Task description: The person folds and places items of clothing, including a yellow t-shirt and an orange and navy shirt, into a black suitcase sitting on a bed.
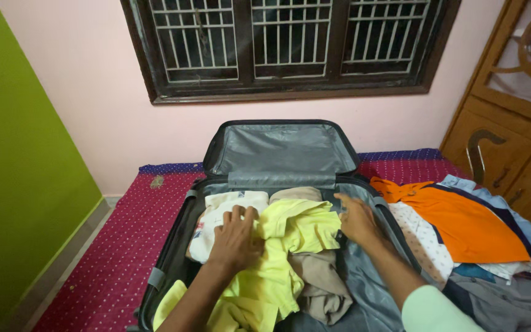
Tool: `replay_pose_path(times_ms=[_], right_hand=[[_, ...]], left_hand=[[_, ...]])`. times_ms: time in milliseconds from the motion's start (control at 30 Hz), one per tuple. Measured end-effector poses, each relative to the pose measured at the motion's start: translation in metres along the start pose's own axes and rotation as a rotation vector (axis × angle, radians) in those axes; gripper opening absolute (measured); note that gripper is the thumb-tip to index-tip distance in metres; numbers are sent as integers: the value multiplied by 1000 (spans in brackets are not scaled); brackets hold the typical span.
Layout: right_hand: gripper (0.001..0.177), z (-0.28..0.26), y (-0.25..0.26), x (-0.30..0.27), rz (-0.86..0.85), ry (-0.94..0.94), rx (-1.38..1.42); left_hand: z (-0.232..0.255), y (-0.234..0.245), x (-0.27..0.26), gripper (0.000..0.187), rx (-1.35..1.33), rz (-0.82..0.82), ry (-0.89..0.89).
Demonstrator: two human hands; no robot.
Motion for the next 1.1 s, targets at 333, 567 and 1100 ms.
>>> replay_pose_path(times_ms=[333, 567, 1100], right_hand=[[32, 13, -34, 15, -190, -80, 274], [50, 11, -45, 20, -394, 17, 246], [30, -100, 160, 34, -188, 120, 711]], left_hand=[[33, 10, -5, 35, 42, 144, -182], [21, 50, 9, 18, -379, 309, -71], [59, 188, 29, 32, -180, 362, -103]])
Point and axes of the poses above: each hand's wrist, its own x-axis towards the middle knuckle, its own y-axis out of the back of the hand, z = x × y, the point moved 8 cm from there along x, towards the middle knuckle, and after that the axes turned 6 degrees about -x, right-handed, at the moved point
